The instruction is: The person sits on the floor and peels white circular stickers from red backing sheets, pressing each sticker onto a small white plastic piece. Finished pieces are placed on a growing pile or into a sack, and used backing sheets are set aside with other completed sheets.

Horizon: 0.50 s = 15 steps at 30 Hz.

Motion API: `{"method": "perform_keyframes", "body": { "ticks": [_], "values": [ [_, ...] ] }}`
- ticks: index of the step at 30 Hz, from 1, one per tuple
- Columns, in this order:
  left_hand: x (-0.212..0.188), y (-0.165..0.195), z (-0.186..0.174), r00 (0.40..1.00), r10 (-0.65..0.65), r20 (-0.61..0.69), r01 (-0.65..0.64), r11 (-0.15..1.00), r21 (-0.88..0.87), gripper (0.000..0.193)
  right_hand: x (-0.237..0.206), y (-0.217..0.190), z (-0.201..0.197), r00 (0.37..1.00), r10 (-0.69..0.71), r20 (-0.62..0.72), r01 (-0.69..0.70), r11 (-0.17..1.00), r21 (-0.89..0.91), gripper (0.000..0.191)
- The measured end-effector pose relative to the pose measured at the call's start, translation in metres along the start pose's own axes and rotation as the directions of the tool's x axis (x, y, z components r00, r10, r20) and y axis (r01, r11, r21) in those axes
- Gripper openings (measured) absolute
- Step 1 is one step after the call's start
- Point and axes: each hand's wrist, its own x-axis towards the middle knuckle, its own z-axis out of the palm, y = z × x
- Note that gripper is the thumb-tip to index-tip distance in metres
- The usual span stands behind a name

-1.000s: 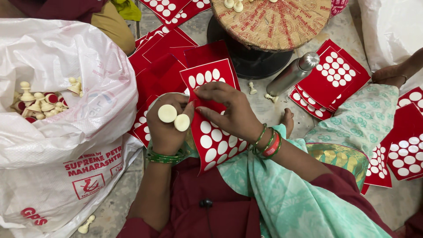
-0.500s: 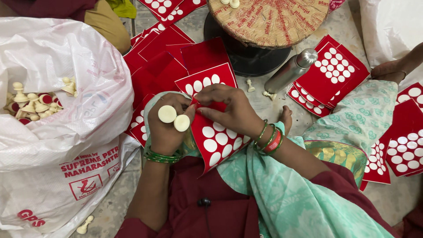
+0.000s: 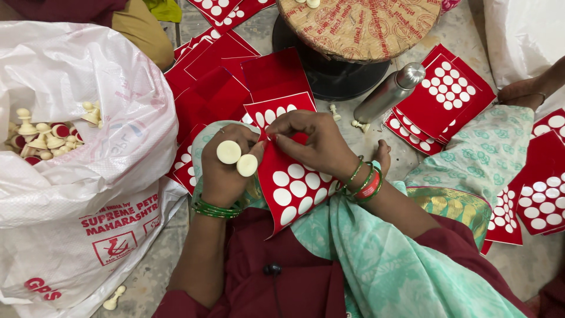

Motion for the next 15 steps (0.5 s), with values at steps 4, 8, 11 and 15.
{"method": "perform_keyframes", "body": {
  "ticks": [4, 8, 11, 15],
  "values": [
    [-0.002, -0.002, 0.004, 1.000, -0.020, -0.012, 0.020, 0.999, 0.041, 0.034, 0.003, 0.004, 0.000, 0.995, 0.052, -0.082, -0.048, 0.998, 0.051, 0.014],
    [-0.003, -0.006, 0.009, 0.986, -0.150, -0.076, 0.150, 0.989, 0.002, 0.035, 0.000, -0.004, 0.001, 0.930, -0.133, -0.341, 0.066, 0.977, -0.201, 0.012],
    [-0.005, -0.010, 0.013, 0.978, -0.161, -0.132, 0.161, 0.987, -0.010, 0.032, -0.013, -0.019, 0.009, 0.844, -0.376, -0.382, 0.166, 0.861, -0.480, 0.018],
    [-0.008, -0.014, 0.019, 0.960, -0.242, -0.138, 0.231, 0.969, -0.091, 0.025, -0.020, -0.033, 0.021, 0.719, -0.680, -0.144, 0.386, 0.563, -0.731, 0.023]
  ]
}}
